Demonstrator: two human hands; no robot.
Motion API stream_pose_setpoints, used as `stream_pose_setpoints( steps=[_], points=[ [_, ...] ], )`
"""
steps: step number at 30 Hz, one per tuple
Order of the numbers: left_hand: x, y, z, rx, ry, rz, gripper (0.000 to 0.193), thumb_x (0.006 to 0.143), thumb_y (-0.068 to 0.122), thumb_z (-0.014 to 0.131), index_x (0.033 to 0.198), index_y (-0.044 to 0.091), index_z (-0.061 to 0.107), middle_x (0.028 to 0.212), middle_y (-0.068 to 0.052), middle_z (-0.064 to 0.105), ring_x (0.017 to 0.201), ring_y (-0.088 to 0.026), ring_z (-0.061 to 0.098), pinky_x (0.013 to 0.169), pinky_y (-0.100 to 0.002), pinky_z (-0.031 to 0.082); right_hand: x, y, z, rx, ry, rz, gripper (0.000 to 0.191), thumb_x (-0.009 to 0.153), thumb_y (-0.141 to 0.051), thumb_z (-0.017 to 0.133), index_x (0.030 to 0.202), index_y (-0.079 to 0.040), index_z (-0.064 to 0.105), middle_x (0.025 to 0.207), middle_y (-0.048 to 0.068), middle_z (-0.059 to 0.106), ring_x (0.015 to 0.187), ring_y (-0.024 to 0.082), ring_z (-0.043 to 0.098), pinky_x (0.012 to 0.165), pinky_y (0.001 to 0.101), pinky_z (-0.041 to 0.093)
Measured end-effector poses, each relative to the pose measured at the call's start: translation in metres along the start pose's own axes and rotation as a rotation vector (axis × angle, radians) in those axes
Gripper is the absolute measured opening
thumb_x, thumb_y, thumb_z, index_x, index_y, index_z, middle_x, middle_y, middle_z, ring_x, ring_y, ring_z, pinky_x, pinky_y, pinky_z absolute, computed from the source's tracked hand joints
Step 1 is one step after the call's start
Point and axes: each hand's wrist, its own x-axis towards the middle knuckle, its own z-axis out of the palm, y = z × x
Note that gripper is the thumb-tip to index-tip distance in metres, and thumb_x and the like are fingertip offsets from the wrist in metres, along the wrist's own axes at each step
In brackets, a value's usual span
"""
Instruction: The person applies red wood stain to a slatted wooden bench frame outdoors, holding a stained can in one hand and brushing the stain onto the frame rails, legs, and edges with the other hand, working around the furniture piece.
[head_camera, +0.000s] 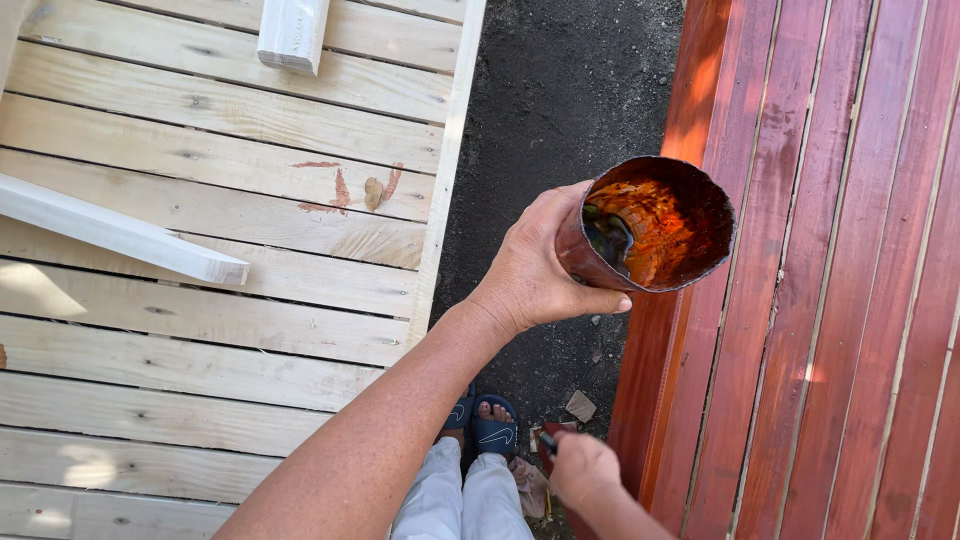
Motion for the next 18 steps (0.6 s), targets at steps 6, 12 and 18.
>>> stream_pose_setpoints(
  steps=[6,12,18],
  points=[
    [0.004,-0.008,-0.012,0.092,0.107,0.174,0.117,0.054,0.007,0.103,0.151,0.003,0.037,0.144,-0.014,0.053,0.138,-0.026,0.058,0.12,-0.043,0.052,0.029,0.03,-0.148,0.11,0.33,0.098,0.029,0.096,-0.032,0.061,0.12,-0.02,0.071,0.11,0.012,0.076,0.106,0.03,0.073,0.095,0.0433,0.058],
    [0.01,-0.017,-0.029,0.069,0.115,0.137,0.118,0.058,0.012,0.102,0.153,0.003,0.033,0.147,-0.013,0.052,0.14,-0.026,0.057,0.118,-0.043,0.055,0.04,0.014,-0.228,-0.208,0.8,-0.196,0.028,0.093,-0.022,0.063,0.119,-0.018,0.073,0.114,0.008,0.074,0.106,0.028,0.07,0.082,0.045,0.058],
    [0.016,-0.017,-0.025,0.012,0.112,0.083,0.117,0.059,0.012,0.1,0.153,0.004,0.032,0.146,-0.013,0.055,0.139,-0.025,0.059,0.111,-0.041,0.056,0.027,0.02,-0.156,-0.564,0.471,-0.149,0.024,0.094,-0.019,0.063,0.114,-0.026,0.073,0.12,0.008,0.061,0.112,0.025,0.061,0.09,0.0422,0.055]
  ],
)
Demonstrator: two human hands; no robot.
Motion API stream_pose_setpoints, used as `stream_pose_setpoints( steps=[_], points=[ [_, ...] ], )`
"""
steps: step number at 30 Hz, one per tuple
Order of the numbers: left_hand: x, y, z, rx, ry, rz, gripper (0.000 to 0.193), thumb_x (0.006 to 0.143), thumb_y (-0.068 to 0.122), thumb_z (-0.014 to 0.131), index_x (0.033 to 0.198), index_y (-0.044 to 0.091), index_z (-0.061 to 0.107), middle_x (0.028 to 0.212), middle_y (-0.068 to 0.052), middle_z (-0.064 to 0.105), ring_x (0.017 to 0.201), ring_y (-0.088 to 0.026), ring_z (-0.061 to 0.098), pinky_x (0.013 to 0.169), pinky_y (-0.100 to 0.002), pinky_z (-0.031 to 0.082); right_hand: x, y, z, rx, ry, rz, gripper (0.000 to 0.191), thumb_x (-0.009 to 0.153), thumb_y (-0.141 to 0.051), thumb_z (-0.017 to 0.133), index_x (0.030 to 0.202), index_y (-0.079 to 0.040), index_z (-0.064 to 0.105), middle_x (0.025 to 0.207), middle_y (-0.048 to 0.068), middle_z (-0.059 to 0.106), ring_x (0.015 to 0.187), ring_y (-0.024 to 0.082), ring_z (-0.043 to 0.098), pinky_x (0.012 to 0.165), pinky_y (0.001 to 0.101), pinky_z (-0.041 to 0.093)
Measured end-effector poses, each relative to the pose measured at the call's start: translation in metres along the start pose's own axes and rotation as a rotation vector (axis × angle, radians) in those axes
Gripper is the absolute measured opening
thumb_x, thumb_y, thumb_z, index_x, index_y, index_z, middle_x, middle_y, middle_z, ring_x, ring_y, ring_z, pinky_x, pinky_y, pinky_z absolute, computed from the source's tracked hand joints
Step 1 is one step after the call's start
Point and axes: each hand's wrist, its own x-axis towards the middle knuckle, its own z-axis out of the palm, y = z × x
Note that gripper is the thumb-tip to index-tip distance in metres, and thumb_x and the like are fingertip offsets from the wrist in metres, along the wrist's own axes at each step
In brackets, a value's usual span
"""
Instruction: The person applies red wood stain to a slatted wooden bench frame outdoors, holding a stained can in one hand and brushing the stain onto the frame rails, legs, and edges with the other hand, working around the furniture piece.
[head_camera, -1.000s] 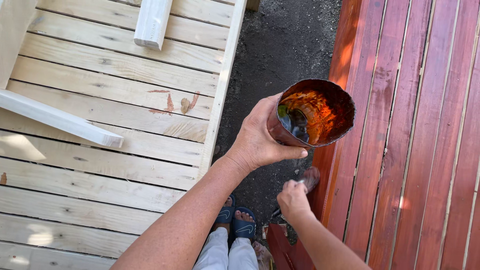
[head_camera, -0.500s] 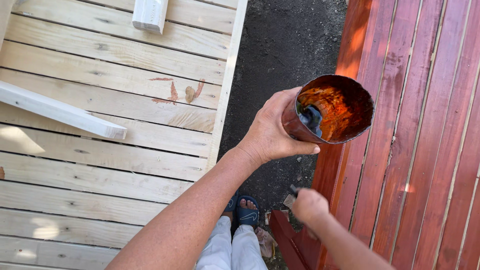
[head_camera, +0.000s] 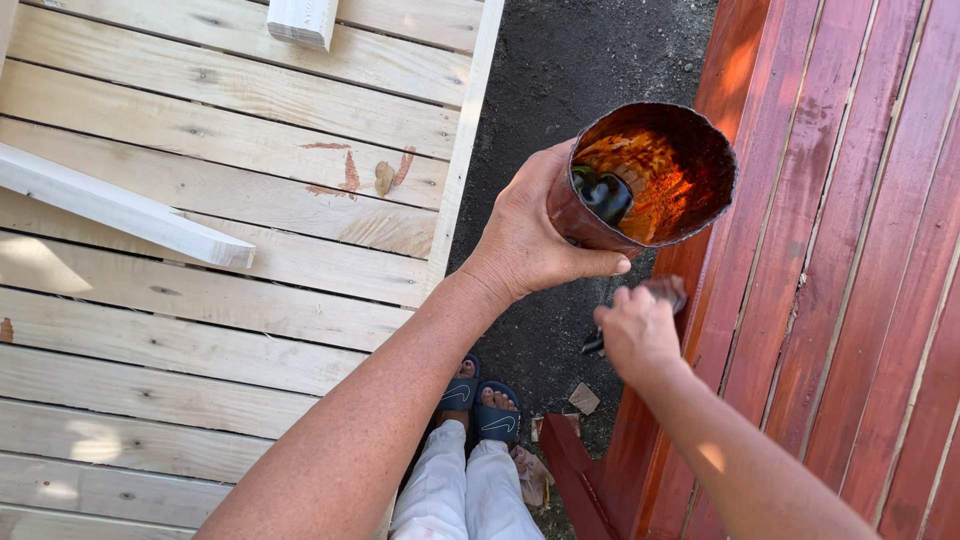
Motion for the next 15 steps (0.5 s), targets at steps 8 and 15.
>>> stream_pose_setpoints(
  steps=[8,15],
  points=[
    [0.004,-0.002,0.01,0.024,-0.027,0.006,0.118,0.059,0.011,0.102,0.153,0.005,0.031,0.147,-0.013,0.053,0.14,-0.026,0.056,0.115,-0.042,0.055,-0.056,-0.055,0.091,0.448,-0.159,0.04,0.03,0.084,-0.017,0.073,0.113,-0.021,0.069,0.113,0.011,0.061,0.112,0.031,0.062,0.095,0.0415,0.055],
    [-0.004,-0.007,0.014,0.073,-0.032,-0.063,0.119,0.056,0.014,0.101,0.152,0.006,0.03,0.146,-0.012,0.052,0.14,-0.026,0.056,0.115,-0.042,0.055,-0.069,-0.059,0.119,0.849,-0.735,0.354,0.019,0.092,-0.017,0.068,0.11,-0.014,0.074,0.113,0.01,0.074,0.108,0.026,0.075,0.099,0.038,0.059]
  ],
)
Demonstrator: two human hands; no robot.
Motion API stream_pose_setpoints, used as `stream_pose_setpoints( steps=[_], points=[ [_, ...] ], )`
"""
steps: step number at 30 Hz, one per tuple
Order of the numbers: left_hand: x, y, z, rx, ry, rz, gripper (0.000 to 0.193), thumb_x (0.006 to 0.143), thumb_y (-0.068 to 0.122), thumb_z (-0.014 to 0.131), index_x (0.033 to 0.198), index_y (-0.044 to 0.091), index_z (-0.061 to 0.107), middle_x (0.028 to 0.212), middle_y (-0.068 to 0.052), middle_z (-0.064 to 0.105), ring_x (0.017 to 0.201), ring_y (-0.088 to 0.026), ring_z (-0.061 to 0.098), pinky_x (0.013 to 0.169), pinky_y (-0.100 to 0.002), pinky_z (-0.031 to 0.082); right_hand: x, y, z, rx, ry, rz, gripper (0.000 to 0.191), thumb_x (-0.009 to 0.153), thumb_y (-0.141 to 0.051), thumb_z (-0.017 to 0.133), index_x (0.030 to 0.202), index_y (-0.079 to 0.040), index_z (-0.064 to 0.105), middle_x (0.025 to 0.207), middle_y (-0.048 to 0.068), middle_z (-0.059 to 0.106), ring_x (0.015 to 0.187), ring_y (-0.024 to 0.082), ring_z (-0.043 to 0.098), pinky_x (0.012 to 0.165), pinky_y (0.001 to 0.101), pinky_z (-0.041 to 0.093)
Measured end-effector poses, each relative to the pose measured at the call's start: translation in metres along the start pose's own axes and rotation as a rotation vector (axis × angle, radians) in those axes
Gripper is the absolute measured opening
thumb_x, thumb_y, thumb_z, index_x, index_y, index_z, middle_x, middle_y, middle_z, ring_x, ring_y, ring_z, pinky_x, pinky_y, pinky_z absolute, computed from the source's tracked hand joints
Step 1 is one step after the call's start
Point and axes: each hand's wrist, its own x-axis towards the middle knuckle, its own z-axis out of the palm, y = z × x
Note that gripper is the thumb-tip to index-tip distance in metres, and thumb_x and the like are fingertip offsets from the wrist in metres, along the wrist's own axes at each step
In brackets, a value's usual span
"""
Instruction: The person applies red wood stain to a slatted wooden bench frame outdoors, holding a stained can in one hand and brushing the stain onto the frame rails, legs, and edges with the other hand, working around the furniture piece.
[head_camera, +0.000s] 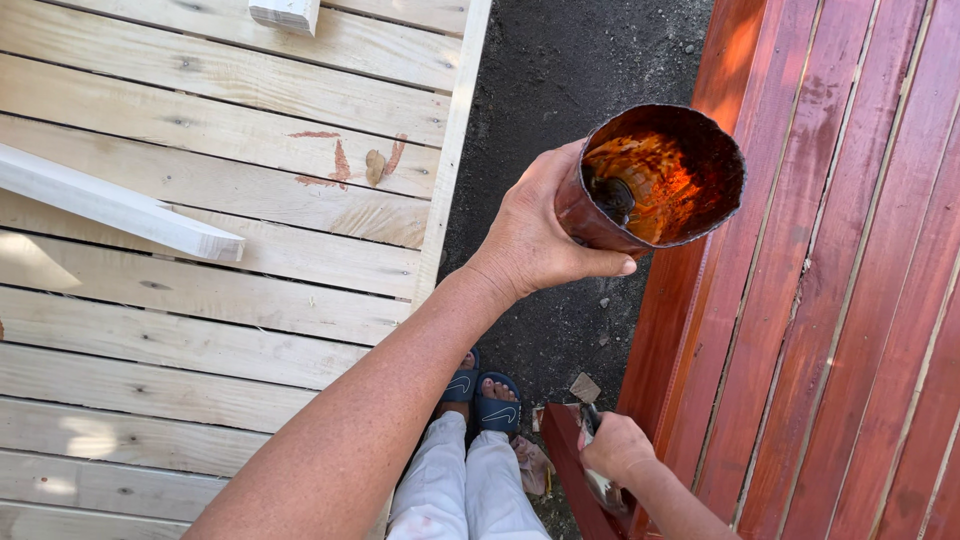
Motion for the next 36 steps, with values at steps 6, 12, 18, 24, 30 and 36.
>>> stream_pose_setpoints(
  steps=[6,12,18,24,30,36],
  points=[
    [0.002,-0.012,0.024,0.027,-0.021,0.044,0.12,0.056,0.018,0.103,0.153,0.009,0.032,0.146,-0.01,0.053,0.14,-0.024,0.056,0.113,-0.041,0.051,0.015,-0.013,-0.01,-0.038,-0.014,0.083,0.035,0.088,-0.012,0.073,0.122,-0.003,0.07,0.119,0.017,0.074,0.107,0.029,0.079,0.094,0.0368,0.062],
    [-0.009,-0.043,0.031,0.22,-0.015,-0.002,0.123,0.048,0.026,0.105,0.151,0.014,0.039,0.14,-0.009,0.049,0.135,-0.023,0.057,0.116,-0.041,0.052,0.043,-0.037,0.005,-0.038,0.142,0.053,0.033,0.096,-0.019,0.067,0.128,-0.013,0.069,0.136,0.011,0.066,0.129,0.027,0.063,0.108,0.04,0.053],
    [-0.03,-0.072,0.035,0.234,-0.01,-0.036,0.124,0.045,0.028,0.105,0.15,0.013,0.041,0.14,-0.01,0.05,0.135,-0.023,0.058,0.117,-0.039,0.052,0.064,-0.043,0.012,0.054,0.2,-0.012,0.033,0.097,-0.023,0.065,0.128,-0.017,0.069,0.133,0.011,0.069,0.128,0.029,0.063,0.107,0.0418,0.052],
    [-0.036,-0.082,0.036,0.268,0.015,-0.071,0.123,0.045,0.031,0.105,0.151,0.013,0.043,0.141,-0.009,0.053,0.134,-0.023,0.06,0.118,-0.039,0.051,0.066,-0.037,0.035,0.017,0.193,-0.06,0.033,0.098,-0.029,0.061,0.129,-0.021,0.071,0.129,0.012,0.07,0.125,0.03,0.065,0.106,0.0417,0.053],
    [-0.031,-0.076,0.035,0.114,0.026,0.036,0.122,0.05,0.03,0.102,0.154,0.011,0.041,0.143,-0.01,0.053,0.138,-0.023,0.059,0.121,-0.039,0.052,0.069,-0.038,0.037,-0.15,0.088,-0.052,0.039,0.091,-0.03,0.071,0.129,-0.018,0.071,0.134,0.008,0.067,0.128,0.027,0.063,0.108,0.0382,0.052],
    [-0.024,-0.072,0.03,0.183,0.05,0.06,0.123,0.051,0.035,0.101,0.154,0.014,0.038,0.143,-0.009,0.051,0.136,-0.022,0.06,0.118,-0.039,0.053,0.08,-0.039,0.005,0.058,0.21,0.01,0.027,0.097,-0.023,0.064,0.122,-0.02,0.072,0.125,0.009,0.074,0.122,0.026,0.068,0.105,0.0421,0.053]
  ],
)
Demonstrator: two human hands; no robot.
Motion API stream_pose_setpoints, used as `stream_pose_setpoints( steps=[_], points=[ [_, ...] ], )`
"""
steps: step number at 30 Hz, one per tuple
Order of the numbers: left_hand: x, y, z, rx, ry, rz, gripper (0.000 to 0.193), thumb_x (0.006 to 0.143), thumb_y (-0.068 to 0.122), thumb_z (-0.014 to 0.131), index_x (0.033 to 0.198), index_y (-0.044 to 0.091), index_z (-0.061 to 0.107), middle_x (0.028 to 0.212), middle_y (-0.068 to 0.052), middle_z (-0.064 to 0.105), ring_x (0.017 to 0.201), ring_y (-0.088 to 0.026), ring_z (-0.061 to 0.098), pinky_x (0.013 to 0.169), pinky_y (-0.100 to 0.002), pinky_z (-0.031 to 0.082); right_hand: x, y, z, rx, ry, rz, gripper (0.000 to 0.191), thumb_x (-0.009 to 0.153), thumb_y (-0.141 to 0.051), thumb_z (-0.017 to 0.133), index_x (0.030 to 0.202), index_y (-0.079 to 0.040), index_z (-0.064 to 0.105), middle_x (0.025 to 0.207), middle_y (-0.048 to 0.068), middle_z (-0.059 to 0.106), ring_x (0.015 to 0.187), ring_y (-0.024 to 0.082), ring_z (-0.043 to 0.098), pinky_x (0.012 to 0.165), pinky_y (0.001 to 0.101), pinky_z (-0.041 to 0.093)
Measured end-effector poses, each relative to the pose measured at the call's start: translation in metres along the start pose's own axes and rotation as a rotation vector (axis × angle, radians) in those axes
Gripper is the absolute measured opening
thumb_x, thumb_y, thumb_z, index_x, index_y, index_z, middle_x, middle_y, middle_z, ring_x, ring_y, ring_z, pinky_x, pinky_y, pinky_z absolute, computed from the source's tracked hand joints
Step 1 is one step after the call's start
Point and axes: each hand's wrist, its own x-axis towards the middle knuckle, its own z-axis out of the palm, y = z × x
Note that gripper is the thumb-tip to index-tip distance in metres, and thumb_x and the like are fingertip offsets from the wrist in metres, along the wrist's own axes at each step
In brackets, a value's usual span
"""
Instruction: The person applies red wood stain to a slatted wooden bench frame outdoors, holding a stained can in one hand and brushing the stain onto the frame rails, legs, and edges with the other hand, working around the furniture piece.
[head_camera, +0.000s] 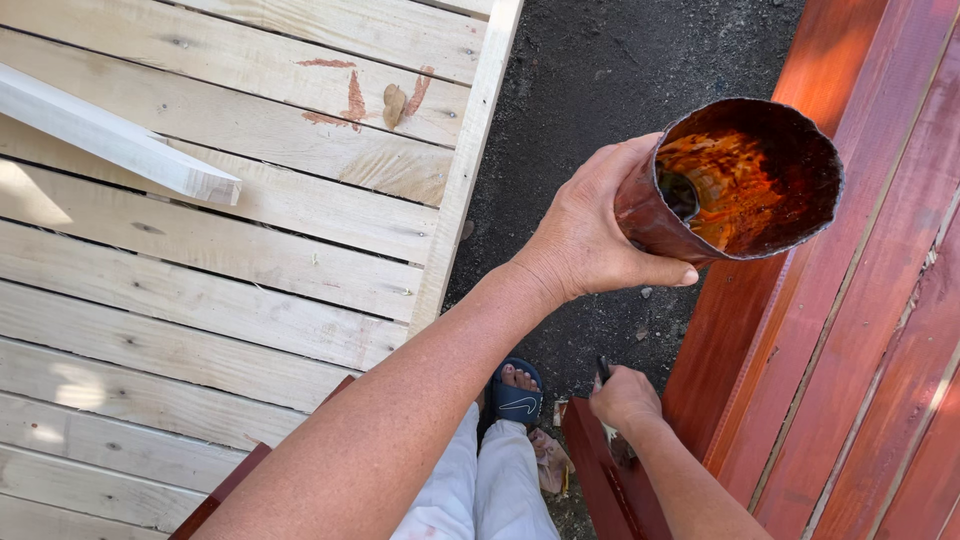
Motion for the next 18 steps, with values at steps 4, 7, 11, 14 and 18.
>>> stream_pose_setpoints(
  steps=[4,7,11,14,18],
  points=[
    [-0.001,-0.003,0.003,0.115,0.013,0.004,0.122,0.048,0.036,0.103,0.151,0.015,0.041,0.139,-0.009,0.053,0.133,-0.023,0.059,0.116,-0.041,0.052,0.004,0.011,0.015,0.081,0.068,-0.064,0.024,0.095,-0.021,0.061,0.114,-0.021,0.076,0.123,0.009,0.075,0.118,0.03,0.069,0.1,0.0426,0.056],
    [-0.008,-0.003,0.008,0.099,0.0,0.005,0.122,0.049,0.038,0.103,0.151,0.015,0.042,0.138,-0.009,0.054,0.134,-0.024,0.058,0.117,-0.041,0.051,0.002,0.019,0.041,0.044,0.045,-0.082,0.026,0.096,-0.026,0.061,0.117,-0.024,0.075,0.125,0.009,0.074,0.12,0.03,0.068,0.102,0.0415,0.055],
    [-0.017,0.0,0.014,0.129,-0.021,0.015,0.121,0.049,0.039,0.103,0.15,0.014,0.042,0.137,-0.01,0.055,0.133,-0.025,0.058,0.118,-0.042,0.049,0.003,0.019,0.058,-0.043,-0.079,-0.058,0.035,0.094,-0.024,0.063,0.126,-0.033,0.072,0.131,0.006,0.07,0.126,0.027,0.064,0.107,0.0386,0.053],
    [-0.02,0.001,0.011,0.141,-0.031,-0.006,0.119,0.049,0.038,0.102,0.15,0.014,0.044,0.136,-0.009,0.057,0.132,-0.024,0.059,0.118,-0.041,0.049,0.005,0.014,0.055,-0.114,-0.06,-0.083,0.042,0.095,-0.033,0.066,0.135,-0.021,0.065,0.135,0.009,0.067,0.127,0.026,0.064,0.108,0.0381,0.052],
    [-0.018,0.006,0.014,0.129,-0.007,0.012,0.122,0.047,0.039,0.103,0.149,0.012,0.042,0.138,-0.01,0.055,0.133,-0.026,0.057,0.118,-0.041,0.048,-0.002,0.009,0.033,-0.152,-0.137,-0.055,0.035,0.089,-0.017,0.071,0.123,-0.007,0.072,0.131,0.015,0.068,0.117,0.031,0.069,0.096,0.0405,0.058]
  ],
)
